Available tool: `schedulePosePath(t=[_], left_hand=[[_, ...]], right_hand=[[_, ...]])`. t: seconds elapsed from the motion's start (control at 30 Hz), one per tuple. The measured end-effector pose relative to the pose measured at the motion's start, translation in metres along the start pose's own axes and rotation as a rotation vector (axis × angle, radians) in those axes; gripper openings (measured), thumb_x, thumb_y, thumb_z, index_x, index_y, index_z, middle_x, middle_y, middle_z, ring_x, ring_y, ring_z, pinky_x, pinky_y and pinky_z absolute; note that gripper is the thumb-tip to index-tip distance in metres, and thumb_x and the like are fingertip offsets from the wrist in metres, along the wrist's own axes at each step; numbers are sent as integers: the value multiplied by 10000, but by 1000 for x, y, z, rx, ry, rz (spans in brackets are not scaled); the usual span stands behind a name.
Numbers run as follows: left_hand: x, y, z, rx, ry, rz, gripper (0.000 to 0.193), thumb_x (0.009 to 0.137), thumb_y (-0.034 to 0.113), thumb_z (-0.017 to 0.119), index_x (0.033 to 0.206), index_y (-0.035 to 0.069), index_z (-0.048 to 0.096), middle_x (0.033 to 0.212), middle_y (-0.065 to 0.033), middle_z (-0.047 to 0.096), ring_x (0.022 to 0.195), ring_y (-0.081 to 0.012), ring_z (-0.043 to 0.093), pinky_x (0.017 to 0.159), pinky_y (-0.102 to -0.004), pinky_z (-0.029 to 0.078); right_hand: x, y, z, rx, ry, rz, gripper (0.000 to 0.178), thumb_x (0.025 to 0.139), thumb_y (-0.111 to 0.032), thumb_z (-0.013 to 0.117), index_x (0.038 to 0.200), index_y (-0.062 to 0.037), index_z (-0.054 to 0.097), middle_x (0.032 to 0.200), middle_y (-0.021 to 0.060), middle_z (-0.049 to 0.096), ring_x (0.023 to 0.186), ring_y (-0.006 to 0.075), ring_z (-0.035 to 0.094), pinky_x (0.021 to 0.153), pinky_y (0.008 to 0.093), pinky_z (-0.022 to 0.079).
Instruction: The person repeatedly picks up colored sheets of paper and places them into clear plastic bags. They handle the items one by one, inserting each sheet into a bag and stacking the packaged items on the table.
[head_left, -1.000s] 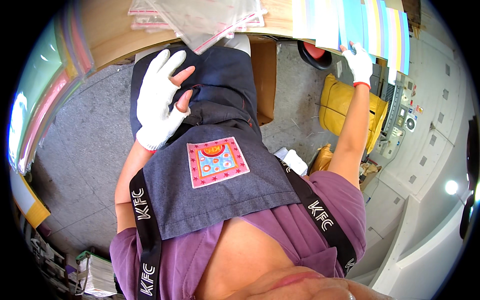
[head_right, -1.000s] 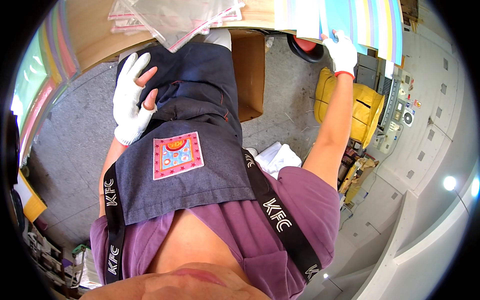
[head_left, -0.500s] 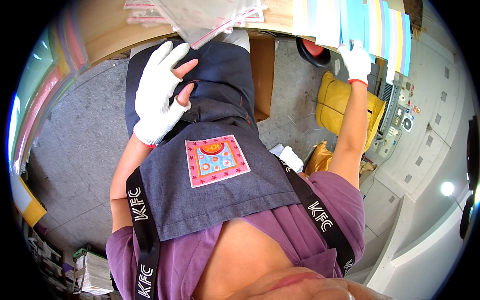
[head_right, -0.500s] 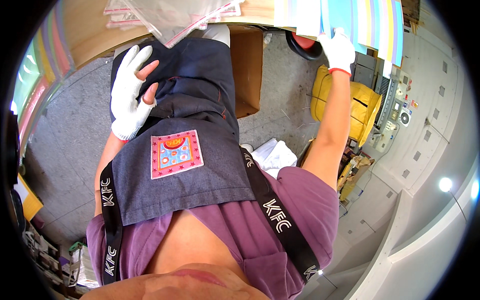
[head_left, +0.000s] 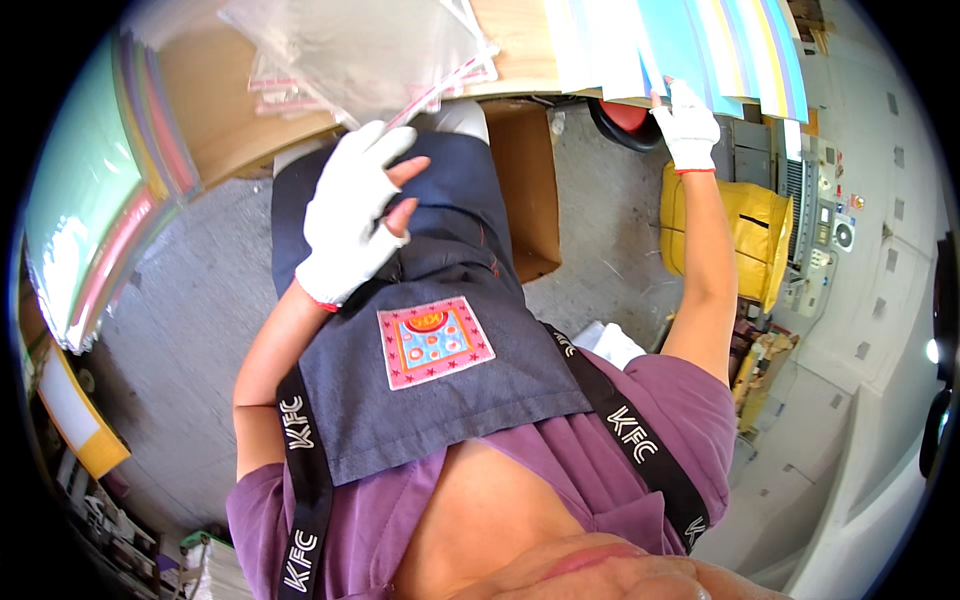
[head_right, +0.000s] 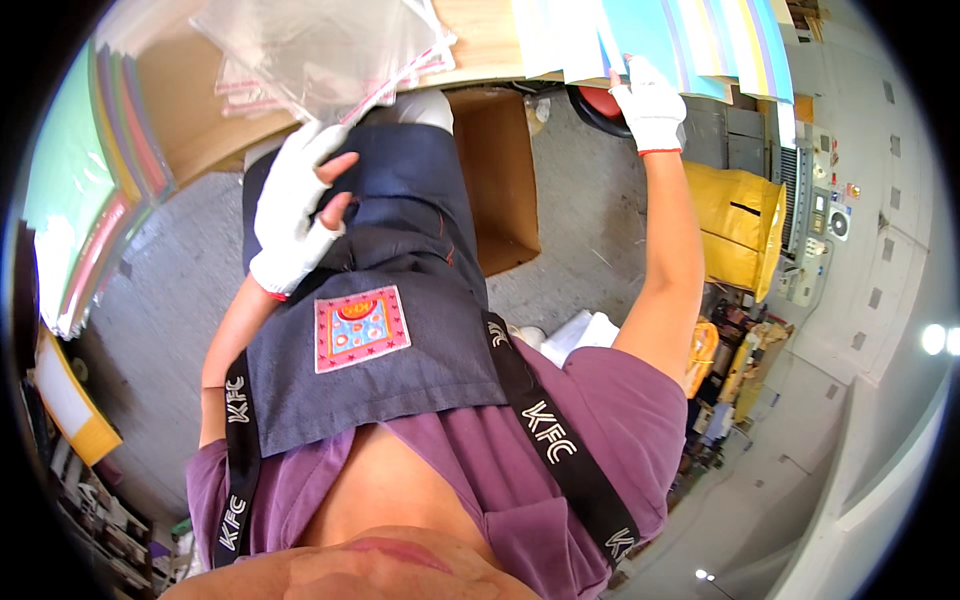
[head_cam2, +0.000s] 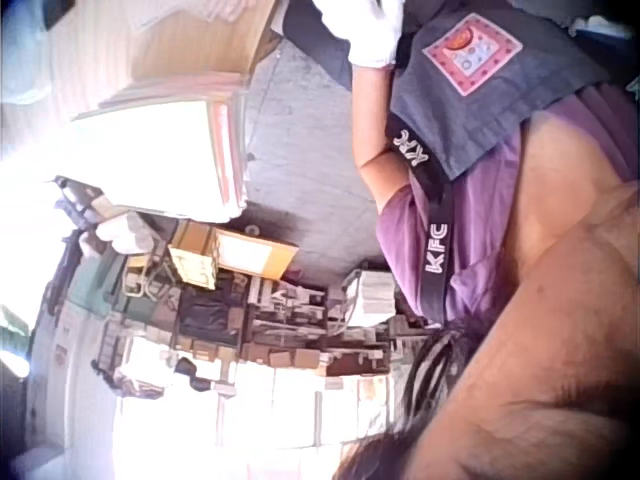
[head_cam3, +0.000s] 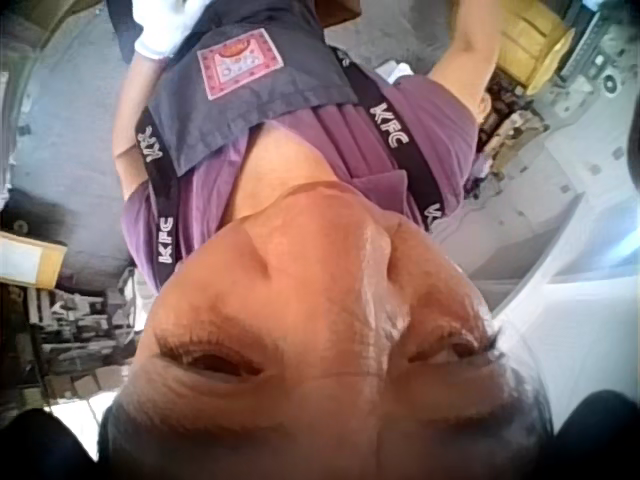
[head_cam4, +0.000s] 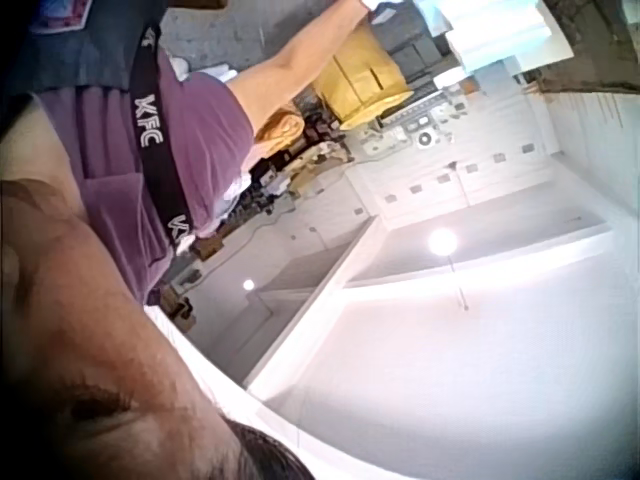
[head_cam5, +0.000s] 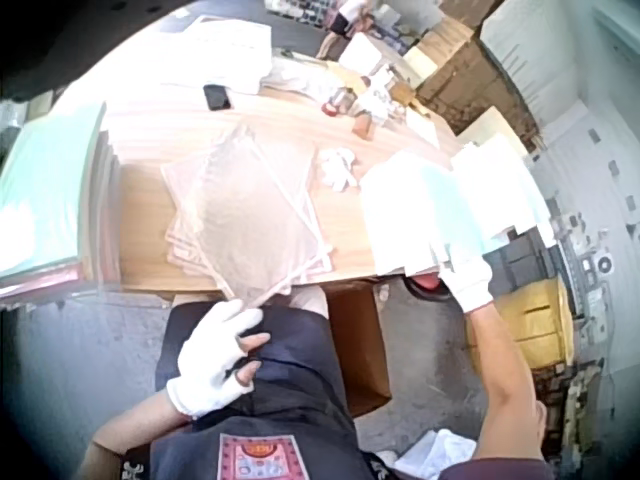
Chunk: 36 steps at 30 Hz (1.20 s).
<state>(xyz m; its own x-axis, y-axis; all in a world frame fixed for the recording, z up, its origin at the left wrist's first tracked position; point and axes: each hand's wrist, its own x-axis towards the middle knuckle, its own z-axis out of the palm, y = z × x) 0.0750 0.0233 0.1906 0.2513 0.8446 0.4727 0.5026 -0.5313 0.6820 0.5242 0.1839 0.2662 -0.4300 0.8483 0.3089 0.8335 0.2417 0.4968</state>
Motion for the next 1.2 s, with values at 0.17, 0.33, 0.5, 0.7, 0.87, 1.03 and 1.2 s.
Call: schedulePosePath(t=[0.17,0.33,0.5,0.7,0.87,1.03,1.2], left_hand=[[93,13,51,-42,-59,259,411,823,186,644,1215,65,626,1276,-138,578,1222,-331,523,1012,-379,420],[200,46,127,-56,-200,241,573,825,261,657,1348,91,494,1335,-144,528,1230,-321,500,1021,-400,410],[278,73,209,186,-102,290,666,797,257,661,1393,75,426,1370,-161,499,1248,-326,474,1053,-438,364],[322,46,256,315,-97,419,320,692,104,629,1005,172,630,1007,-29,653,1041,-265,576,888,-391,454],[323,75,244,187,-195,176,357,710,100,624,1059,172,636,980,-8,659,1031,-254,585,826,-366,490],[301,60,234,158,-197,277,452,747,116,665,1194,150,606,1163,-97,609,1156,-302,537,930,-378,456],[173,49,189,217,-250,130,768,816,321,681,1442,39,337,1423,-269,379,1336,-448,336,1103,-483,287]], right_hand=[[5,23,5,107,34,5,261,863,-361,646,1055,-185,643,829,71,677,686,276,640,579,360,501],[12,44,0,160,120,-62,200,872,-328,633,987,-168,601,787,56,650,699,263,642,574,380,505],[15,55,-14,238,92,-98,211,891,-330,591,949,-132,549,762,94,624,704,304,632,594,402,499],[2,49,-27,460,241,118,341,873,-406,626,950,-81,557,954,116,671,755,236,665,607,334,522],[-56,86,31,2388,-377,1056,652,913,-588,510,1116,31,483,1082,240,617,862,262,672,702,379,584],[-10,68,52,2654,273,1314,742,871,-514,625,1349,3,392,1385,180,436,1198,342,518,978,486,498],[-7,89,77,2503,164,1315,438,873,-289,658,1205,-49,505,1187,122,567,1069,280,588,790,395,582]])
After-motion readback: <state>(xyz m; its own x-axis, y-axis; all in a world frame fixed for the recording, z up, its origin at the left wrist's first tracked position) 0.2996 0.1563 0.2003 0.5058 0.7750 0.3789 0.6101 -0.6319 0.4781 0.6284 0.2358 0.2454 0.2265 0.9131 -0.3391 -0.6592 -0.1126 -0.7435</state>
